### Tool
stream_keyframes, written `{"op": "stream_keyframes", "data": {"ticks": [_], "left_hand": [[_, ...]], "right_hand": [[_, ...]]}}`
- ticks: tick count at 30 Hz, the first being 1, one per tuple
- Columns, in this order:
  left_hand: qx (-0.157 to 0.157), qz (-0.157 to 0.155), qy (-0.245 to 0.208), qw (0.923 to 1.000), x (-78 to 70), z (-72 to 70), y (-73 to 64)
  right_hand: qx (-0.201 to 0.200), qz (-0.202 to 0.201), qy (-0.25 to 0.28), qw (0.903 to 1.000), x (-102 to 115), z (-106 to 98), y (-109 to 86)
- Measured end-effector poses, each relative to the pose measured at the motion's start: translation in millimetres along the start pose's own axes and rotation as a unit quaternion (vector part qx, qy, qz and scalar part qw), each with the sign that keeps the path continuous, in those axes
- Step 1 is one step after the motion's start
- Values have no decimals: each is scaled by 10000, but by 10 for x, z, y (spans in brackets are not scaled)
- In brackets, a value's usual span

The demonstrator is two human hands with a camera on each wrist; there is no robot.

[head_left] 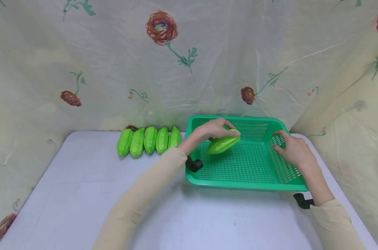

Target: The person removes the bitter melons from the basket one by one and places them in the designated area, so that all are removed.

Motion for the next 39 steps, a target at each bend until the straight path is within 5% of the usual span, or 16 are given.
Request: {"op": "stream_keyframes", "data": {"ticks": [7, 20, 30, 39], "left_hand": [[149, 367, -868, 9954, -6, -141, -249], [-437, 664, -1295, 9884, 163, -298, -570], [-908, 674, -1299, 9851, 486, -423, -985], [-1520, 570, -2000, 9663, 892, -559, -1224]], "right_hand": [[30, 27, 22, 10000, 1, -9, 8], [98, 2, -15, 10000, 18, 5, 9], [85, 26, 1, 10000, 7, -18, 16], [86, 16, 29, 10000, 24, -7, 2]]}}
Point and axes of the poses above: each hand's wrist, its own y-axis towards the middle knuckle, its own z-axis out of the palm, x = y × z, the point moved 6 cm from there along y, towards the middle knuckle, and after that the axes turned 9 degrees about y, right-handed, at the moved point
